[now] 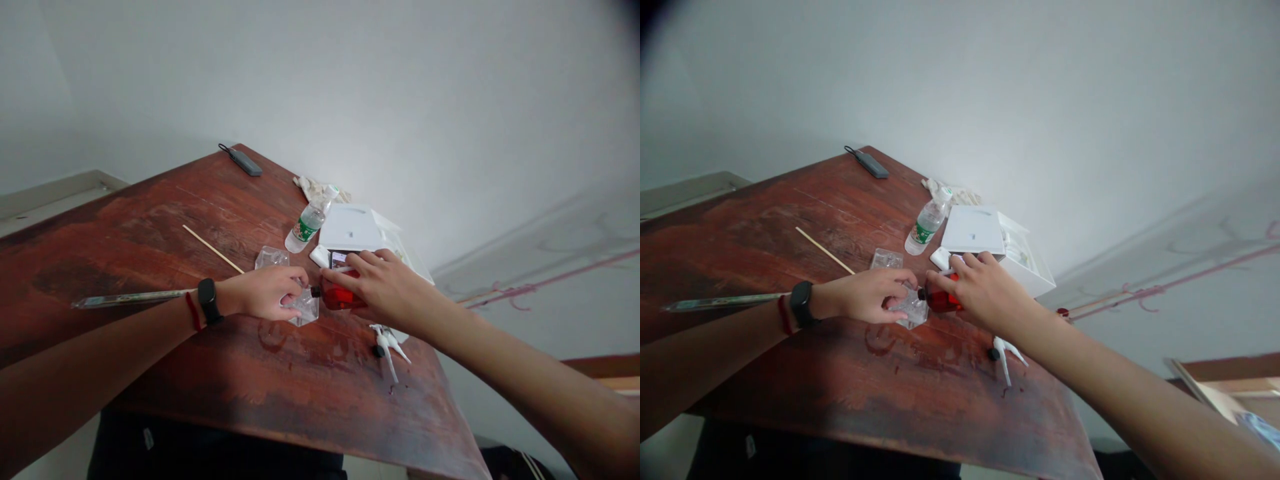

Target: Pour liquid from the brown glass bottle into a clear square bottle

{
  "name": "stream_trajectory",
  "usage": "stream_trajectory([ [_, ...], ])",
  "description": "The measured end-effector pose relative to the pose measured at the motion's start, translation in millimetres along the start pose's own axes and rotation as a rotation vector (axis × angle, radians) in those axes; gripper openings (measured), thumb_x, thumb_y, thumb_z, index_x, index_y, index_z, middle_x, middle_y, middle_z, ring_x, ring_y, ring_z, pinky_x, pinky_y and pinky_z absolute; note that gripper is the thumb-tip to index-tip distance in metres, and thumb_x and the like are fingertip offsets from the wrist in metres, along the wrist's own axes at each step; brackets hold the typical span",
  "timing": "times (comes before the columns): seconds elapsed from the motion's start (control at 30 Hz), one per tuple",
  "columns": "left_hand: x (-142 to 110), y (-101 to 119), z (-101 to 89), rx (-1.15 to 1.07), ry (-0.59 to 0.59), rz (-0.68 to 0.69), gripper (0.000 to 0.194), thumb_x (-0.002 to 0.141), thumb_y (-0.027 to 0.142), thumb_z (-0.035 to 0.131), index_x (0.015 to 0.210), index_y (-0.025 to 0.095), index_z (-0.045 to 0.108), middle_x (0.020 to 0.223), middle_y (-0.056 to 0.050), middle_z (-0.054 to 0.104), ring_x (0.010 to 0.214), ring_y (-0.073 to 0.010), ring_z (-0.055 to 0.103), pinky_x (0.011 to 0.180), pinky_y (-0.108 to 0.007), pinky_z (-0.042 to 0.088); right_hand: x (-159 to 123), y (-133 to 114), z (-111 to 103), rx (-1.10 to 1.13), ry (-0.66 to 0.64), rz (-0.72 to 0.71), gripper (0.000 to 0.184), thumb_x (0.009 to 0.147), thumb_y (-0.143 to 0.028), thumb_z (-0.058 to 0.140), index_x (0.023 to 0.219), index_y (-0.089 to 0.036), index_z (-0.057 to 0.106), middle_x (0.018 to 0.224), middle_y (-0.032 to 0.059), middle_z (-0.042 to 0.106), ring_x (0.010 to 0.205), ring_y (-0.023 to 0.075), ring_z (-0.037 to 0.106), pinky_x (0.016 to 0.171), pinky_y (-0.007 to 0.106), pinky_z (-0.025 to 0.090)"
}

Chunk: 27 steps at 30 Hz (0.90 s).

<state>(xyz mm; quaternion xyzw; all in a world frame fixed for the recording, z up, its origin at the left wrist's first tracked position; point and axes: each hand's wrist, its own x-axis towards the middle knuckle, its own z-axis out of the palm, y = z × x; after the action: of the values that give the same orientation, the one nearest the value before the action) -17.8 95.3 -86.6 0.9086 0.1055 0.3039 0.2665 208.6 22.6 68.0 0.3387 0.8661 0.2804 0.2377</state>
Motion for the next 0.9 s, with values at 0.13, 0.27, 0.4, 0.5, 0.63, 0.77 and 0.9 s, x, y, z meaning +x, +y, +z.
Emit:
stream_trajectory([
  [0.13, -0.1, 0.7, -0.2, -0.018, 0.003, 0.007, 0.035, 0.085, 0.021, 0.079, 0.066, 0.019, 0.05, 0.115, -0.007, 0.068, 0.091, -0.0188, 0.066, 0.084, -0.028, 0.047, -4.1, 0.1, 6.3, 0.045, -0.01, 0.019, 0.077, 0.088, -0.057, 0.083, 0.154, -0.028, 0.054, 0.121, 0.0148, 0.071, 0.102, 0.0317, 0.067, 0.082, 0.039, 0.04],
  [0.27, 0.0, 0.5, -0.8, 0.007, 0.006, 0.015, 0.035, 0.083, 0.02, 0.082, 0.066, 0.019, 0.052, 0.112, -0.006, 0.068, 0.088, -0.018, 0.065, 0.082, -0.027, 0.046, -7.8, -4.0, 14.1, 0.068, -0.026, 0.061, 0.077, 0.089, -0.053, 0.082, 0.155, -0.025, 0.053, 0.122, 0.0157, 0.071, 0.101, 0.0315, 0.067, 0.083, 0.04, 0.041],
  [0.4, 0.5, 0.5, -2.1, 0.043, -0.005, 0.019, 0.034, 0.082, 0.019, 0.083, 0.066, 0.019, 0.052, 0.112, -0.006, 0.068, 0.088, -0.0191, 0.066, 0.08, -0.028, 0.046, -12.2, -12.0, 21.2, 0.086, -0.028, 0.118, 0.077, 0.089, -0.046, 0.083, 0.156, -0.024, 0.053, 0.126, 0.018, 0.07, 0.102, 0.0336, 0.068, 0.083, 0.041, 0.043],
  [0.5, 1.0, 0.8, -3.1, 0.048, -0.002, 0.031, 0.036, 0.081, 0.019, 0.083, 0.066, 0.019, 0.051, 0.113, -0.007, 0.069, 0.086, -0.0187, 0.065, 0.078, -0.029, 0.045, -16.1, -16.2, 27.1, 0.128, -0.009, 0.157, 0.079, 0.088, -0.046, 0.083, 0.157, -0.024, 0.051, 0.133, 0.0194, 0.069, 0.104, 0.0346, 0.069, 0.084, 0.043, 0.045],
  [0.63, 0.9, -0.2, -2.5, 0.051, 0.012, 0.043, 0.036, 0.081, 0.019, 0.083, 0.065, 0.019, 0.05, 0.111, -0.006, 0.069, 0.083, -0.018, 0.065, 0.074, -0.028, 0.045, -20.2, -18.6, 36.5, 0.195, -0.003, 0.179, 0.082, 0.087, -0.044, 0.083, 0.158, -0.021, 0.048, 0.136, 0.0187, 0.068, 0.108, 0.0351, 0.069, 0.084, 0.044, 0.048],
  [0.77, -0.4, -2.4, 1.1, 0.075, 0.023, 0.039, 0.035, 0.083, 0.019, 0.081, 0.065, 0.019, 0.052, 0.112, -0.008, 0.07, 0.084, -0.0193, 0.067, 0.075, -0.03, 0.047, -23.4, -23.3, 47.0, 0.238, 0.004, 0.206, 0.084, 0.086, -0.038, 0.083, 0.159, -0.019, 0.045, 0.138, 0.0178, 0.069, 0.111, 0.0356, 0.07, 0.088, 0.046, 0.05],
  [0.9, -1.1, -4.3, 4.1, 0.085, 0.025, 0.033, 0.035, 0.084, 0.02, 0.082, 0.065, 0.018, 0.052, 0.114, -0.009, 0.07, 0.085, -0.0194, 0.068, 0.077, -0.03, 0.048, -26.0, -31.5, 56.6, 0.27, 0.065, 0.242, 0.08, 0.088, -0.042, 0.081, 0.156, -0.019, 0.047, 0.134, 0.0191, 0.07, 0.116, 0.0399, 0.07, 0.099, 0.055, 0.05],
])
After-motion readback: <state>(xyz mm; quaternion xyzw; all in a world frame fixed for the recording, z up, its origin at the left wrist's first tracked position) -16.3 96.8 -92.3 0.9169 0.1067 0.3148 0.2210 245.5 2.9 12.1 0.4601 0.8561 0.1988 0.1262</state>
